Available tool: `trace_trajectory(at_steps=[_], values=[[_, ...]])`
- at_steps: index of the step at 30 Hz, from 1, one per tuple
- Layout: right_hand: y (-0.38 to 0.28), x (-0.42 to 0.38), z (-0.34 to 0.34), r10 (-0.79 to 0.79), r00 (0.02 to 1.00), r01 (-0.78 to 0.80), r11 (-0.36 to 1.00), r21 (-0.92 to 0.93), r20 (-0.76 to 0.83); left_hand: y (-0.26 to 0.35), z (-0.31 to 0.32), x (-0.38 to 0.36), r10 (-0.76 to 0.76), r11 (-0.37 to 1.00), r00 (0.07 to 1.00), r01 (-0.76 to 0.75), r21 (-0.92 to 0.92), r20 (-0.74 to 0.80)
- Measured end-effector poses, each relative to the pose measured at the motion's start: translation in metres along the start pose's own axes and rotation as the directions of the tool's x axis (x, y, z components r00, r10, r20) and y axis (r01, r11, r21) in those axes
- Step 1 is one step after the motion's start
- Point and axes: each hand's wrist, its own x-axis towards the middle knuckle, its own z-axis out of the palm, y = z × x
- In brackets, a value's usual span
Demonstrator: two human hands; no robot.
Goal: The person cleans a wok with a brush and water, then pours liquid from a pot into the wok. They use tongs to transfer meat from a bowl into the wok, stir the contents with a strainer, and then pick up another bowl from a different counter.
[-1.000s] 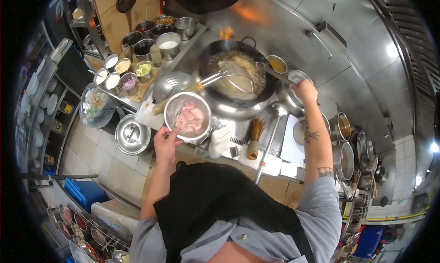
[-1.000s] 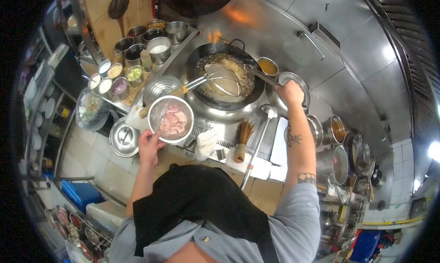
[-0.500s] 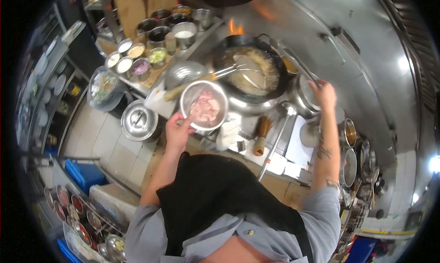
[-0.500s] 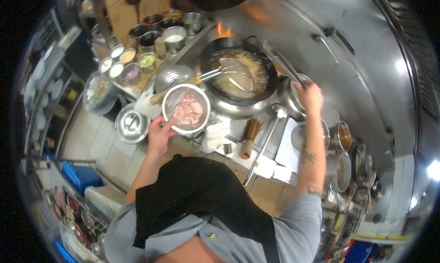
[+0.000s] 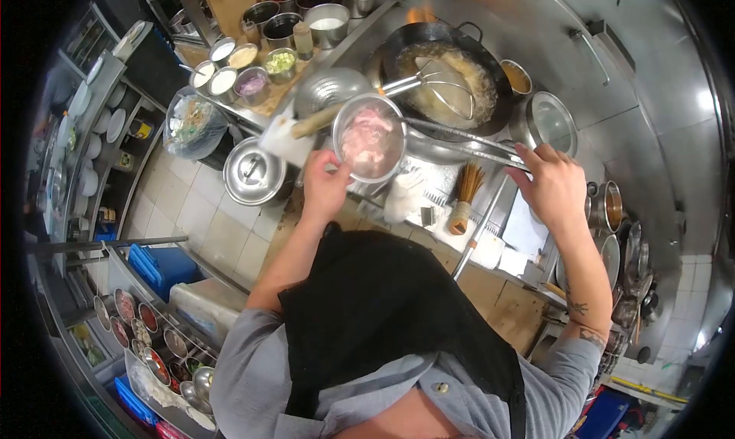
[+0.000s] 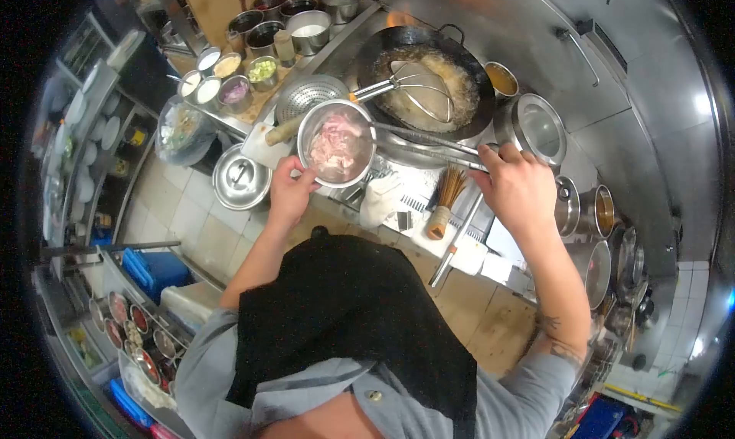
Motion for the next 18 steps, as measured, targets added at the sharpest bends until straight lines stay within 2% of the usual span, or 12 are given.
trace_trajectory(at_steps=[3,6,9,15,17,18], values=[[0.006,0.001,-0.002,0.061,0.997,-0.062,0.998,-0.025,-0.041,-0.003,-0.002,0.007,-0.146,0.982,0.989,0.147,-0.122,0.015],[0.018,0.009,-0.012,0.163,0.983,-0.162,0.987,0.015,-0.088,-0.001,-0.002,0.013,-0.214,0.948,0.976,0.215,-0.233,0.031],[0.041,0.031,-0.016,0.256,0.959,-0.252,0.966,0.047,-0.122,-0.004,-0.005,0.019,-0.255,0.953,0.966,0.258,-0.158,0.038],[0.095,0.103,0.034,0.415,0.909,-0.415,0.91,0.012,0.046,-0.006,-0.012,0.004,-0.258,0.943,0.966,0.258,-0.212,0.026],[0.098,0.132,0.06,0.495,0.85,-0.501,0.865,-0.016,0.179,-0.011,-0.019,-0.004,-0.257,0.937,0.966,0.25,-0.244,0.005],[0.103,0.141,0.083,0.494,0.856,-0.494,0.868,-0.042,0.149,-0.012,-0.021,-0.007,-0.256,0.937,0.967,0.246,-0.249,-0.009]])
